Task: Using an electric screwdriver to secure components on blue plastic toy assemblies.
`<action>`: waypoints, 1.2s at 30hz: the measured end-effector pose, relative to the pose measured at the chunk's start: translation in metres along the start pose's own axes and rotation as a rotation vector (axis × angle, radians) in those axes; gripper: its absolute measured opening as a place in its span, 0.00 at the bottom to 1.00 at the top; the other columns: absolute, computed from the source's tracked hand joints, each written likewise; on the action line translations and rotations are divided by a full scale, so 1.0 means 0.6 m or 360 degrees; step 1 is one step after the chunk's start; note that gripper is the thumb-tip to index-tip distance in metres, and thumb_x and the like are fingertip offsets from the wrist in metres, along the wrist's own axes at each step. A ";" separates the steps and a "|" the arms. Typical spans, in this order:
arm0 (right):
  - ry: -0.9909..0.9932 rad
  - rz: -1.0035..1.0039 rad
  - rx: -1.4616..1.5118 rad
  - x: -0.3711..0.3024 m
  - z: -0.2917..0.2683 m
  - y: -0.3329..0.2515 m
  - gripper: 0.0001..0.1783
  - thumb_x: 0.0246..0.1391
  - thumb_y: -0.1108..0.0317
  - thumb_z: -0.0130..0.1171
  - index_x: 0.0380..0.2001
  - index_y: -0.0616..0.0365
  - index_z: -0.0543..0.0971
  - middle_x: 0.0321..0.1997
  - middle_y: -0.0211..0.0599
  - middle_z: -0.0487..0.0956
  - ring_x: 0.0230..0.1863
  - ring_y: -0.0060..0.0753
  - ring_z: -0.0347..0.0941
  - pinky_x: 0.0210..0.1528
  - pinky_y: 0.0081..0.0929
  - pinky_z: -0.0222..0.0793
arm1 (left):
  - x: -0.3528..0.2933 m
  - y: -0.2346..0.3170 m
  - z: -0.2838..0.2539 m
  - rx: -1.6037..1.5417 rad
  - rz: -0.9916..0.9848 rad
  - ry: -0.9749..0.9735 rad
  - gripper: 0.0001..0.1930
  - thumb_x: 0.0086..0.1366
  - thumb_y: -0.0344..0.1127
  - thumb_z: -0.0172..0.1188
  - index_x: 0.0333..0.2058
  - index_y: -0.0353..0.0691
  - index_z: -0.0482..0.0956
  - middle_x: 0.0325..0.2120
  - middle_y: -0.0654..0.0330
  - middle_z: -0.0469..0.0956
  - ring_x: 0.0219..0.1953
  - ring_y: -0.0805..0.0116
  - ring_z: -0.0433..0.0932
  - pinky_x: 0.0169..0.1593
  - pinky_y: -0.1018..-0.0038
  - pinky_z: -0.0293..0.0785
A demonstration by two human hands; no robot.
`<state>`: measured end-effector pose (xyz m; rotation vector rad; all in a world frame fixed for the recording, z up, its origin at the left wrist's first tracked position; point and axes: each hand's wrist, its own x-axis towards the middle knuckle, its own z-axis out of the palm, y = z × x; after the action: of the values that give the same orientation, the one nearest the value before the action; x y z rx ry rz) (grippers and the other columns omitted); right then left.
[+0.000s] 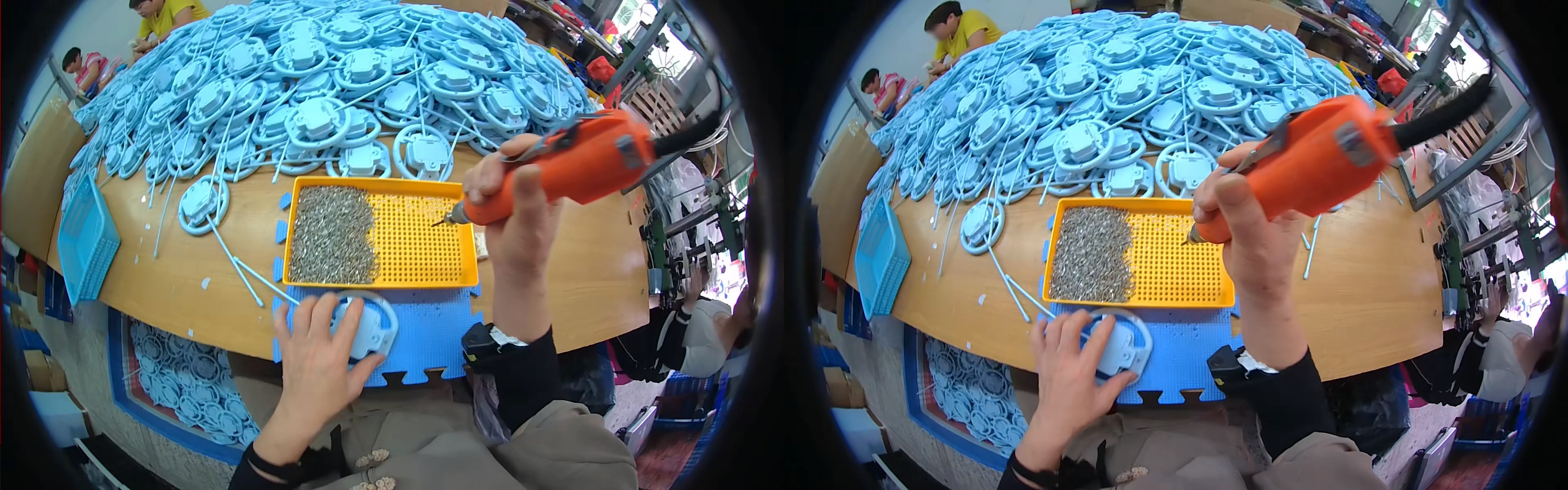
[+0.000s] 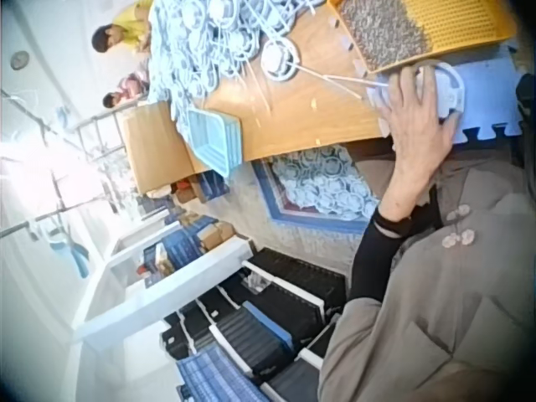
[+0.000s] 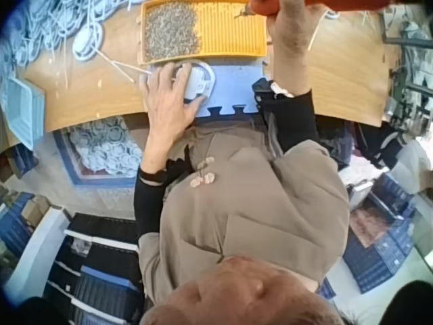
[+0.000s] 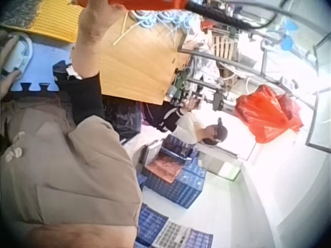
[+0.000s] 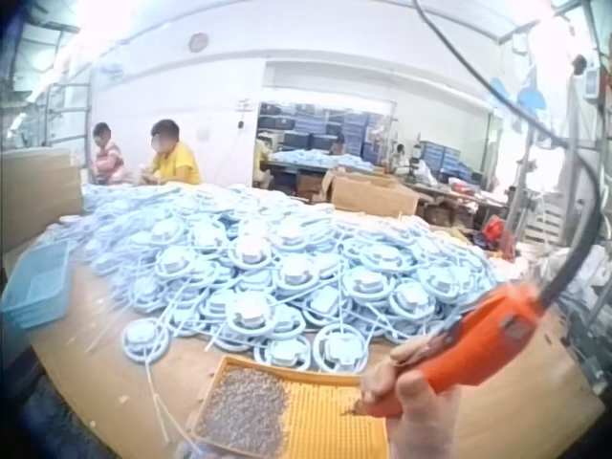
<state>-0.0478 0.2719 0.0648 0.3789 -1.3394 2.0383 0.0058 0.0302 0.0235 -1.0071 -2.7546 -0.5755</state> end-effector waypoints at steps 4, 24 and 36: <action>-0.0218 0.0165 0.0269 -0.047 0.050 -0.033 0.22 0.50 0.61 0.67 0.40 0.62 0.69 0.23 0.37 0.73 0.22 0.28 0.70 0.26 0.24 0.67 | 0.002 0.002 0.032 -0.0141 -0.0143 0.0101 0.32 0.38 0.49 0.73 0.42 0.41 0.72 0.42 0.54 0.67 0.49 0.53 0.65 0.58 0.50 0.52; 0.0150 0.0052 -0.0311 0.003 -0.037 0.064 0.18 0.52 0.61 0.66 0.38 0.56 0.68 0.22 0.32 0.72 0.23 0.27 0.70 0.29 0.28 0.67 | -0.014 0.003 0.023 -0.0172 -0.0229 -0.0018 0.40 0.39 0.52 0.74 0.49 0.39 0.71 0.45 0.55 0.67 0.48 0.55 0.66 0.62 0.44 0.44; 0.0178 0.0114 -0.0282 0.005 -0.040 0.074 0.17 0.52 0.62 0.66 0.36 0.55 0.69 0.22 0.32 0.72 0.22 0.26 0.69 0.28 0.27 0.66 | -0.013 0.009 0.029 -0.0119 -0.0276 0.0037 0.38 0.39 0.53 0.74 0.47 0.39 0.71 0.43 0.54 0.66 0.49 0.56 0.65 0.62 0.43 0.44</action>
<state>-0.0769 0.2830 0.0249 0.1378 -1.4690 1.9485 0.0150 0.0365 0.0070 -0.7749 -2.8369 -0.7154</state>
